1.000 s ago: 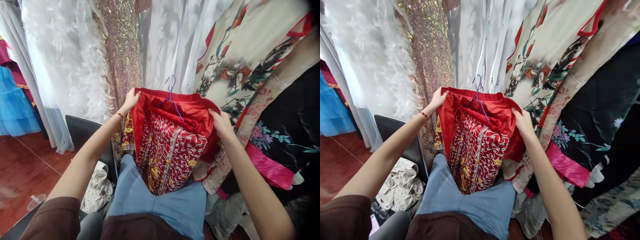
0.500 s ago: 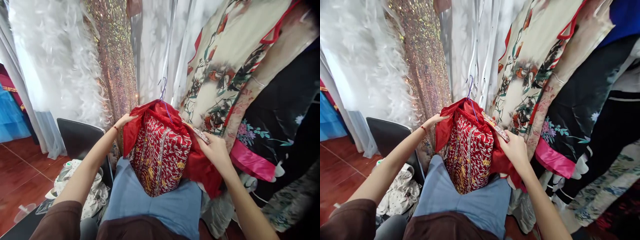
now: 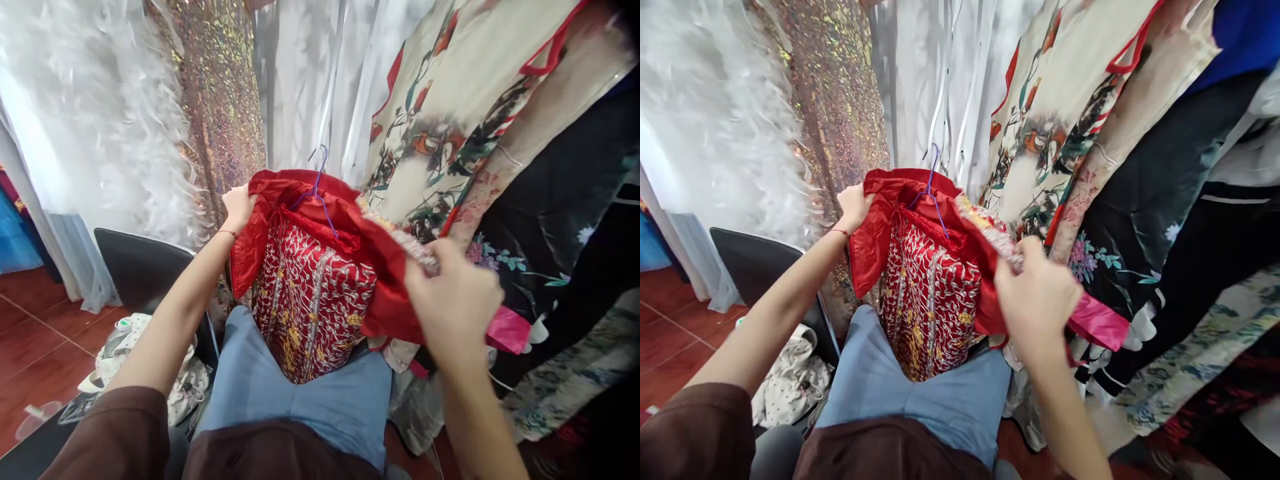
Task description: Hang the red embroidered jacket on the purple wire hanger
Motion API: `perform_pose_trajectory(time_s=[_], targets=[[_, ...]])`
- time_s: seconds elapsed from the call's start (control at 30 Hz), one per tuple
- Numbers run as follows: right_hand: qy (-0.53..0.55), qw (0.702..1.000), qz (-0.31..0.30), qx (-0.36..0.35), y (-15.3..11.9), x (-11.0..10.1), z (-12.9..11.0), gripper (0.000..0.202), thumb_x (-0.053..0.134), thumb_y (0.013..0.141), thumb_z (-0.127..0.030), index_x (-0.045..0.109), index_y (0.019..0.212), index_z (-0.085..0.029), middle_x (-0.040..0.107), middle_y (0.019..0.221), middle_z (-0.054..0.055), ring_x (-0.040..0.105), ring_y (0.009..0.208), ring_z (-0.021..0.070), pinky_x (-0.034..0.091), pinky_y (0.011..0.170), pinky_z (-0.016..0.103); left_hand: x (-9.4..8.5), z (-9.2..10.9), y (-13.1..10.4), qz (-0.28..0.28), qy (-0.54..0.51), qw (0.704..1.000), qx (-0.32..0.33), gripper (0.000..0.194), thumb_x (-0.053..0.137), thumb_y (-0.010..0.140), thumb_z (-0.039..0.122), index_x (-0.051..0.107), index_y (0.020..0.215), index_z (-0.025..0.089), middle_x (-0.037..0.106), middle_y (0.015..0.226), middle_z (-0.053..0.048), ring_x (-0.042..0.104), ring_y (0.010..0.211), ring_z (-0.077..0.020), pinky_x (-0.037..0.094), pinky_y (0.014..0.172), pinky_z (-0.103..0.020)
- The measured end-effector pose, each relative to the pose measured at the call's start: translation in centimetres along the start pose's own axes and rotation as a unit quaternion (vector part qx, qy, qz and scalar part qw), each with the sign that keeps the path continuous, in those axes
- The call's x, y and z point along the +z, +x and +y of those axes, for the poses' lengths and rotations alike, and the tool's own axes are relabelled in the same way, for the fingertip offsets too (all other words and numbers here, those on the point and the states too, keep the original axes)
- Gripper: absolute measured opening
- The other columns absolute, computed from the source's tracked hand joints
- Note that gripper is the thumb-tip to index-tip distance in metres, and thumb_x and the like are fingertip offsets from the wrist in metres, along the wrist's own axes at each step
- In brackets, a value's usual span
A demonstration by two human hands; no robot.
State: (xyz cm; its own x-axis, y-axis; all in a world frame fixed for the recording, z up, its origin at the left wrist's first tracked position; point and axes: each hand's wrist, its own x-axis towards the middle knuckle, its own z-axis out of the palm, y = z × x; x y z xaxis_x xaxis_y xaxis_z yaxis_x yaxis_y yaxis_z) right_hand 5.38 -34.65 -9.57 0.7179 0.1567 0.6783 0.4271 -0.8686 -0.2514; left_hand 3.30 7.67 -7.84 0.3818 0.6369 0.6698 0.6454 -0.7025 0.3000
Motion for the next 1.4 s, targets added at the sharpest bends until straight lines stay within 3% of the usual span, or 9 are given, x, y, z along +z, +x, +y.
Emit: perform_pose_trajectory(time_s=[0.2,0.33,0.53,0.77,0.9,1.1,1.17,1.27,1.4], targets=[[0.007,0.985,-0.130,-0.115,-8.9,7.5,-6.9,0.041,0.029,0.099,-0.020,0.063,0.122,-0.015,0.070,0.094,0.019,0.070,0.079,0.0261,0.047,0.070,0.035,2.7,-2.1,-6.8,-0.141,0.088,0.979,0.121,0.047,0.043,0.096,0.047,0.071,0.116,0.015,0.074,0.108,-0.025,0.070,0.104,-0.0362,0.043,0.076,-0.036],[-0.002,0.989,-0.137,-0.065,-5.8,9.5,-6.8,0.043,0.029,0.100,-0.019,0.058,0.130,-0.010,0.071,0.089,0.021,0.072,0.078,0.0289,0.048,0.067,0.035,3.6,-1.1,-8.6,-0.133,0.056,0.980,0.134,0.042,0.042,0.098,0.042,0.071,0.119,0.020,0.077,0.104,-0.019,0.072,0.098,-0.0313,0.041,0.073,-0.033],[-0.003,0.996,-0.073,0.060,-0.1,7.9,-4.6,0.042,0.032,0.101,-0.025,0.055,0.130,-0.008,0.070,0.090,0.025,0.072,0.086,0.0351,0.048,0.072,0.039,0.9,0.9,-7.6,-0.006,-0.053,0.996,0.069,0.039,0.044,0.098,0.042,0.075,0.101,0.018,0.078,0.098,-0.016,0.072,0.093,-0.0285,0.038,0.072,-0.032],[0.014,0.977,-0.172,-0.124,-3.0,16.5,-10.0,0.048,0.021,0.099,-0.010,0.052,0.136,-0.007,0.067,0.111,0.025,0.070,0.096,0.0271,0.044,0.086,0.037,0.7,4.3,-11.3,-0.084,-0.031,0.976,0.197,0.032,0.053,0.091,0.043,0.074,0.091,0.017,0.076,0.089,-0.015,0.070,0.085,-0.0279,0.040,0.069,-0.033],[0.005,0.971,-0.177,-0.157,-3.4,18.1,-7.9,0.043,0.046,0.099,-0.028,0.050,0.136,-0.006,0.066,0.116,0.024,0.068,0.098,0.0282,0.043,0.087,0.037,1.4,3.0,-10.2,-0.163,-0.062,0.963,0.207,0.049,0.059,0.084,0.066,0.069,0.076,0.019,0.070,0.072,-0.008,0.067,0.073,-0.0240,0.042,0.067,-0.032],[0.157,0.957,0.036,-0.242,0.3,13.1,-2.3,0.049,0.047,0.096,-0.061,0.064,0.105,-0.016,0.066,0.107,0.014,0.058,0.105,0.0279,0.044,0.088,0.039,3.6,-0.7,-4.1,0.097,-0.374,0.918,0.086,0.046,0.044,0.097,0.059,0.061,0.113,0.018,0.067,0.120,-0.011,0.062,0.109,-0.0213,0.046,0.097,-0.035],[0.195,0.956,0.102,-0.194,2.5,12.9,-0.4,0.058,0.053,0.090,-0.066,0.061,0.117,-0.015,0.062,0.121,0.018,0.055,0.115,0.0317,0.042,0.097,0.047,5.0,-1.9,-2.9,0.005,-0.422,0.902,0.093,0.047,0.052,0.094,0.058,0.058,0.119,0.018,0.064,0.127,-0.013,0.060,0.117,-0.0232,0.045,0.102,-0.038],[0.307,0.940,0.021,-0.150,4.8,14.6,2.1,0.076,0.064,0.078,-0.073,0.055,0.127,-0.015,0.063,0.121,0.017,0.060,0.107,0.0305,0.047,0.094,0.046,6.8,-3.1,-2.8,-0.139,-0.452,0.870,0.136,0.066,0.076,0.077,0.054,0.054,0.127,0.017,0.065,0.126,-0.012,0.062,0.113,-0.0244,0.048,0.100,-0.037],[0.428,0.896,-0.060,-0.102,5.3,17.3,3.2,0.060,0.070,0.075,-0.071,0.061,0.103,-0.019,0.070,0.088,0.004,0.063,0.078,0.0207,0.050,0.080,0.035,7.5,-3.6,-3.2,-0.104,-0.418,0.891,0.142,0.062,0.081,0.070,0.049,0.056,0.117,0.017,0.068,0.110,-0.006,0.063,0.100,-0.0213,0.049,0.091,-0.031]])
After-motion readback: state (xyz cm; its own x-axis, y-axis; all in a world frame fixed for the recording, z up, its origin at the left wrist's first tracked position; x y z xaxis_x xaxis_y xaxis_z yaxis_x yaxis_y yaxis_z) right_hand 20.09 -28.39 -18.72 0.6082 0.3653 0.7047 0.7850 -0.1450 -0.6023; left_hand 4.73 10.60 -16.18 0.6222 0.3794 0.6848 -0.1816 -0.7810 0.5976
